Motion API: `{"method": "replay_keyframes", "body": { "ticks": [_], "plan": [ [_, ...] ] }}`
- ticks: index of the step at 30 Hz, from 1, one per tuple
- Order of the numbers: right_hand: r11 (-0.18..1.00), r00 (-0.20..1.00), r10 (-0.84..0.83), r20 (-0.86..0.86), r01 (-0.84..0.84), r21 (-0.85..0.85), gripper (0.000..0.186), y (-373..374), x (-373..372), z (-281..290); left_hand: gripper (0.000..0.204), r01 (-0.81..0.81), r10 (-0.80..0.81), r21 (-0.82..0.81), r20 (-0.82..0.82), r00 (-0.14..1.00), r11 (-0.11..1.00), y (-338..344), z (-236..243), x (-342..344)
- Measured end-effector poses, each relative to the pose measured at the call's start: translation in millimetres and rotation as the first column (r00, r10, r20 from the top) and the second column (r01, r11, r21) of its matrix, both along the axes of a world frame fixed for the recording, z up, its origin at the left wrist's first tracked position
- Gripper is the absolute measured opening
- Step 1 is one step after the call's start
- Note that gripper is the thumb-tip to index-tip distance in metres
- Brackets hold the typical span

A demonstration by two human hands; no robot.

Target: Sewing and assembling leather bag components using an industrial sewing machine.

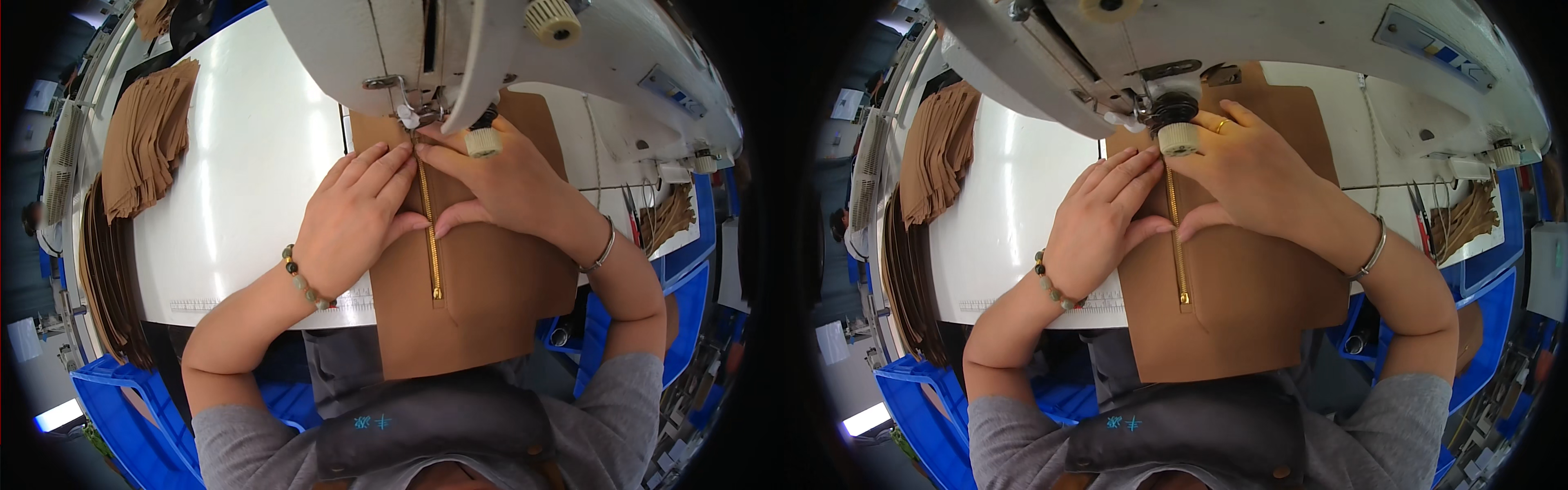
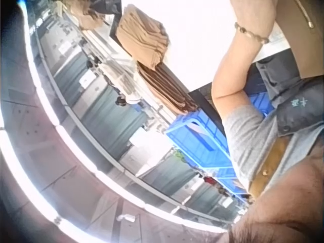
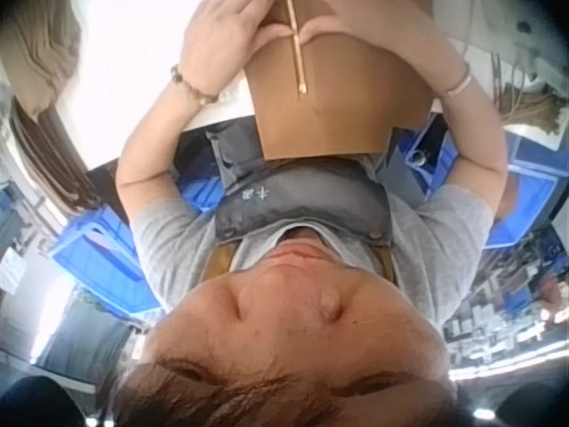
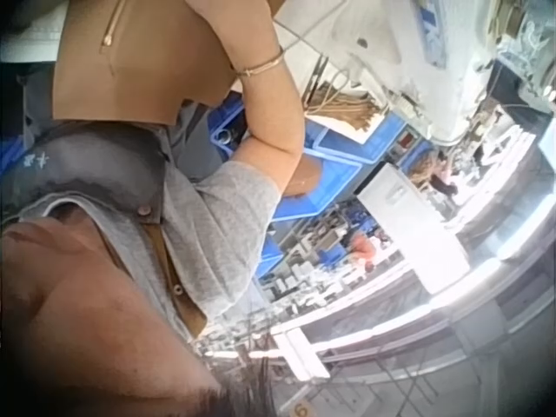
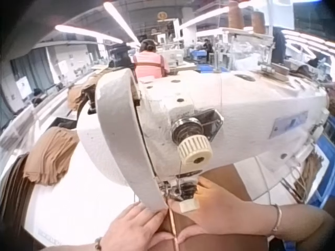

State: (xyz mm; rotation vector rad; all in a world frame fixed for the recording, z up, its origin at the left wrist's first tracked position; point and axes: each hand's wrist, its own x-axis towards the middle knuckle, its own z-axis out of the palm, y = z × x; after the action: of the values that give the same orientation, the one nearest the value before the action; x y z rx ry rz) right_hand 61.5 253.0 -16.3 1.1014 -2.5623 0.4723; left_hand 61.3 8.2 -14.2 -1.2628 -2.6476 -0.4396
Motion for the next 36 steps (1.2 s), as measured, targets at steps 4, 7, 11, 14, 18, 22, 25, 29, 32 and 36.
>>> {"method": "replay_keyframes", "body": {
  "ticks": [4,7,11,14,18,22,25,29,32,36],
  "plan": [
    [1.000,1.000,0.007,0.012,-0.007,0.013,0.072,-0.5,-0.1,2.0,0.064,0.003,-0.003,0.009,0.008,1.000,1.000,0.2,-0.1,-1.4],
    [1.000,1.000,0.002,0.031,-0.003,0.025,0.073,-0.4,-0.8,3.0,0.065,0.003,-0.003,0.005,-0.003,1.000,1.000,0.4,0.7,-1.6],
    [1.000,1.000,0.006,0.029,-0.007,0.027,0.073,-0.6,-1.1,2.3,0.065,0.013,-0.013,0.003,-0.002,1.000,1.000,-0.4,0.7,-2.3],
    [0.999,1.000,0.007,0.030,-0.008,0.033,0.073,-0.9,-0.9,0.7,0.065,0.017,-0.017,0.000,-0.001,1.000,1.000,-0.4,-0.7,-2.5],
    [0.999,1.000,0.003,0.031,-0.004,0.035,0.074,-0.6,-2.6,0.0,0.064,0.012,-0.012,-0.003,-0.016,1.000,1.000,-0.5,-1.2,-4.5],
    [0.999,1.000,0.017,-0.001,-0.017,0.027,0.074,-0.7,-3.4,0.4,0.065,0.010,-0.010,0.000,-0.016,1.000,1.000,-0.5,-1.1,-4.4],
    [1.000,1.000,0.018,-0.001,-0.018,0.020,0.074,-0.9,-3.0,0.5,0.066,0.010,-0.010,-0.010,-0.032,0.999,1.000,-0.6,-1.9,-4.5],
    [1.000,1.000,0.007,0.008,-0.007,0.030,0.074,-0.4,-3.4,-0.1,0.066,0.001,-0.001,-0.008,-0.032,1.000,1.000,-0.6,-2.8,-6.2],
    [1.000,1.000,0.001,-0.030,-0.001,0.018,0.075,-1.4,-3.5,-0.3,0.064,-0.003,0.002,-0.013,-0.038,0.999,1.000,-0.3,-2.4,-6.3],
    [0.994,0.968,-0.046,-0.246,0.069,0.086,0.076,-1.1,1.4,1.4,0.064,-0.017,0.015,-0.042,-0.061,0.998,0.999,-1.2,-1.5,-5.0]
  ]
}}
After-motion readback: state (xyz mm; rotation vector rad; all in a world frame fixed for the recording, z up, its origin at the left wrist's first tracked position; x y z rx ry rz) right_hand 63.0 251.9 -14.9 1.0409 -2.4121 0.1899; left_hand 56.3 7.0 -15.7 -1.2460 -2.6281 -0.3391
